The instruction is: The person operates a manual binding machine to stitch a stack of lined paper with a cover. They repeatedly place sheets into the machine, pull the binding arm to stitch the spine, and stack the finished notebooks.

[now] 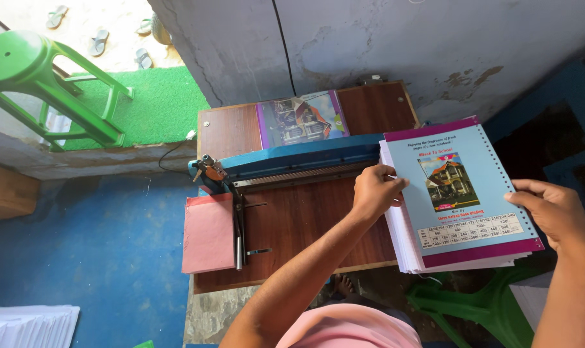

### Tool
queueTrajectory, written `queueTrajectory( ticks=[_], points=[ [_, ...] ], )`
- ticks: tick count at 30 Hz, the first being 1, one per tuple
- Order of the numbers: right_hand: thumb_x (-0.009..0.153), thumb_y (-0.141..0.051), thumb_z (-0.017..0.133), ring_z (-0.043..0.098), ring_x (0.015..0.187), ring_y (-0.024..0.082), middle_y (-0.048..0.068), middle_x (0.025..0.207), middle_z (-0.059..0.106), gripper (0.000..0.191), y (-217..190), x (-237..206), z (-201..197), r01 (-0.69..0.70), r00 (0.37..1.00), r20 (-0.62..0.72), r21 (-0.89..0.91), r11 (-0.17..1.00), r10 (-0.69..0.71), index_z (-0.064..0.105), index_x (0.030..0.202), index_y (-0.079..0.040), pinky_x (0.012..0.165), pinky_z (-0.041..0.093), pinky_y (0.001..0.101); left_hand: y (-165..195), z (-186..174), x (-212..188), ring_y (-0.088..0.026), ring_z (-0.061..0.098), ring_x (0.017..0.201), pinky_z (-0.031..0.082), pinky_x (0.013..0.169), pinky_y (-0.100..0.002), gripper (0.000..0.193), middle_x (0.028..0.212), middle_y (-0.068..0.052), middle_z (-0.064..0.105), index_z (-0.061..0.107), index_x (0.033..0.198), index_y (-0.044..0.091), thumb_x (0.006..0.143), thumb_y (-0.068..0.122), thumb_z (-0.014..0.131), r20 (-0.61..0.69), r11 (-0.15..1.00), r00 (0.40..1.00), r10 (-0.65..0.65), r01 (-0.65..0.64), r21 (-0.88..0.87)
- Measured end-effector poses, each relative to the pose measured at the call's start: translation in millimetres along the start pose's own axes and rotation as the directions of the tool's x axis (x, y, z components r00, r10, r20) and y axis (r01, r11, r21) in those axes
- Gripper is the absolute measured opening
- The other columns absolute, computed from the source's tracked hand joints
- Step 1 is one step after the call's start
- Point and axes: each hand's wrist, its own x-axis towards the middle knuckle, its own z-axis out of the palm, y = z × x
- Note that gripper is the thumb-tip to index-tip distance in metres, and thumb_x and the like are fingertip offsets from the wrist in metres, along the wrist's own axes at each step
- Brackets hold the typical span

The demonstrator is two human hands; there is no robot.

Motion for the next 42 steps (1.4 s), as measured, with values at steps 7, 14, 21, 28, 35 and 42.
queueTrajectory(
  ticks=[7,14,21,28,35,42],
  points=[
    [0.092,-0.006,0.073,0.071,0.077,0.023,0.020,0.098,0.073,0.045,3,3,-3,-0.011,1.000,0.021,-0.042,0.999,0.012,0.067,0.135,0.005,0.068,0.060,0.0353,1,7,-1,-0.019,0.076,0.074,0.066,0.063,-0.029,0.048,0.091,-0.017,0.074,0.058,0.128,-0.009,0.087,0.011,0.074,-0.035,1.000,0.999,0.012,-0.012,0.004],
    [0.092,-0.003,0.069,0.069,0.074,0.018,0.013,0.090,0.071,0.050,-9,-5,0,0.043,0.999,0.031,-0.126,0.991,-0.040,0.063,0.142,-0.001,0.063,0.058,0.0325,2,14,0,-0.020,0.075,0.076,0.066,0.062,-0.029,0.051,0.091,-0.016,0.072,0.055,0.132,-0.006,0.087,0.010,0.073,-0.066,1.000,0.998,0.002,-0.004,-0.031],
    [0.092,-0.014,0.073,0.073,0.078,0.022,0.011,0.091,0.078,0.052,-24,-7,6,-0.043,0.999,-0.042,-0.537,0.842,0.024,0.068,0.143,-0.018,0.077,0.061,0.0395,2,19,-4,-0.018,0.074,0.076,0.065,0.060,-0.028,0.053,0.090,-0.013,0.071,0.055,0.135,-0.004,0.088,0.014,0.073,-0.087,0.999,0.995,0.039,-0.038,0.019],
    [0.090,-0.025,0.074,0.074,0.087,0.025,0.017,0.100,0.077,0.056,-6,7,1,-0.005,1.000,0.023,-0.383,0.924,0.015,0.065,0.143,-0.010,0.080,0.061,0.0423,-13,27,-4,-0.027,0.069,0.092,0.058,0.079,-0.039,0.064,0.113,-0.018,0.060,0.058,0.132,-0.006,0.085,0.035,0.072,-0.195,0.953,0.957,0.214,-0.160,0.257],
    [0.091,-0.045,0.069,0.079,0.091,0.036,0.029,0.105,0.077,0.074,0,21,-5,-0.085,0.982,0.111,-0.451,0.888,0.150,0.054,0.152,-0.006,0.080,0.064,0.0487,-16,41,-5,-0.028,0.069,0.092,0.060,0.077,-0.039,0.070,0.122,-0.023,0.054,0.055,0.133,-0.013,0.087,0.037,0.070,-0.114,0.970,0.982,0.150,-0.123,0.210],
    [0.091,-0.052,0.069,0.078,0.096,0.034,0.028,0.106,0.078,0.076,16,47,-15,-0.062,0.982,0.124,-0.502,0.863,0.143,0.059,0.149,-0.004,0.086,0.061,0.0450,-14,33,-1,-0.027,0.070,0.092,0.060,0.079,-0.039,0.069,0.124,-0.023,0.055,0.054,0.135,-0.010,0.086,0.035,0.072,-0.109,0.972,0.979,0.174,-0.153,0.175]
  ],
)
